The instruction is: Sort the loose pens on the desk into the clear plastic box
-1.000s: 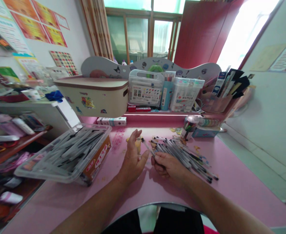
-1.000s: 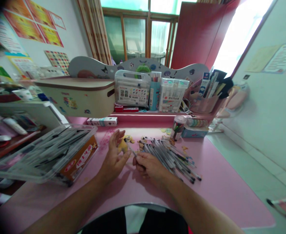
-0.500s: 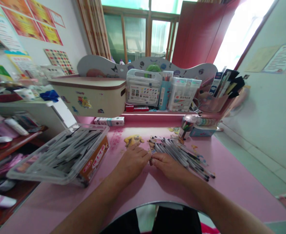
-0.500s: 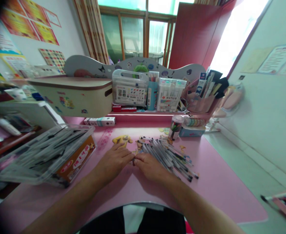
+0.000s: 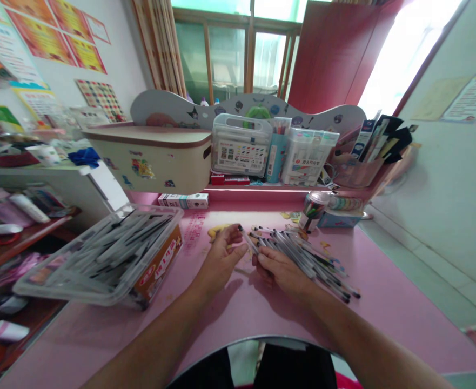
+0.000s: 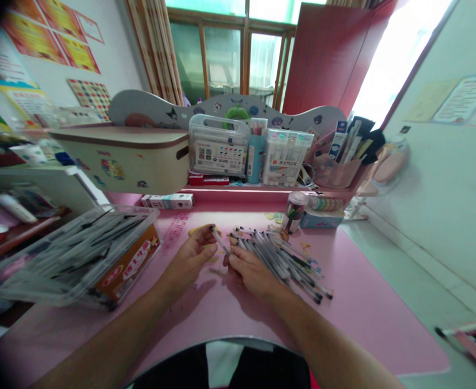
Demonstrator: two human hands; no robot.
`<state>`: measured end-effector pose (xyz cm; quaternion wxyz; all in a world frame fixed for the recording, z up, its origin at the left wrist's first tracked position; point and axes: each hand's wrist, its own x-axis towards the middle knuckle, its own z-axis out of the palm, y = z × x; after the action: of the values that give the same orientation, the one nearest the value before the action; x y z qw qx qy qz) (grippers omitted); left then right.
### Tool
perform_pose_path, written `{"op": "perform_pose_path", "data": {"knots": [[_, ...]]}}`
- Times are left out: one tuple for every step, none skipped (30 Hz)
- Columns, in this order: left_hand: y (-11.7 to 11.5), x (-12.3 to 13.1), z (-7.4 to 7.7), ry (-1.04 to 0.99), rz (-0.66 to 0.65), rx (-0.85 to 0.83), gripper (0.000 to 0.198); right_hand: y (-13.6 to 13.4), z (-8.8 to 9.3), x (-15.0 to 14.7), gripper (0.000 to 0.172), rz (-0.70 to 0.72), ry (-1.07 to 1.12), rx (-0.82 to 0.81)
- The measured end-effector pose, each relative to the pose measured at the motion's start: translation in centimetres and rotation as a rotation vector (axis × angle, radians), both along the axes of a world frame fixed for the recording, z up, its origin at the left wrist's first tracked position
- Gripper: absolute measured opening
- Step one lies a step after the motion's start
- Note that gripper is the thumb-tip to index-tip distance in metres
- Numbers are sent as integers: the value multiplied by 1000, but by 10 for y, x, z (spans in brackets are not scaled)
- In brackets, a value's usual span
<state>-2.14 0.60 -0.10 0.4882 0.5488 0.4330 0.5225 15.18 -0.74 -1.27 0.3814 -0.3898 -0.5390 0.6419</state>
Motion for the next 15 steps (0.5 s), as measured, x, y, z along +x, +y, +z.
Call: {"op": "perform_pose_path", "data": {"knots": [[-1,3,-2,-102,-95,-106,42,-1,-1,-2,29,19,43,-39],[-3,6,-3,-179,-166,-180,37,-2,-2,-3,32,41,60,-61],[-3,8,-4,-232,-204,-221,33,-3,-2,-4,35,63,61,-70],[-4,10,-5,-265,-210,-232,30,-4,-2,-5,37,82,56,-75],[-3,11,-4,-283,-196,-223,28,-4,-1,-5,39,100,58,-89],[-3,11,-4,-287,-184,-207,25,-5,0,-5,41,106,72,-112],[-2,11,-2,-282,-179,-191,23,-5,2,-5,42,114,91,-145],[-2,10,-1,-275,-178,-176,21,-5,3,-5,43,112,115,-176],[-2,10,1,-268,-175,-162,19,-6,4,-5,45,108,132,-196],[-2,10,2,-265,-167,-149,18,-6,6,-6,46,102,142,-205],[-3,10,4,-265,-155,-143,17,-6,6,-6,46,93,150,-204],[-4,10,4,-269,-143,-148,17,-6,7,-7,46,86,152,-201],[-5,10,5,-278,-134,-163,17,-7,7,-7,46,77,152,-196],[-6,11,5,-288,-134,-187,17,-7,7,-8,45,70,148,-194],[-7,11,5,-299,-143,-213,18,-7,7,-8,45,65,142,-196]]}}
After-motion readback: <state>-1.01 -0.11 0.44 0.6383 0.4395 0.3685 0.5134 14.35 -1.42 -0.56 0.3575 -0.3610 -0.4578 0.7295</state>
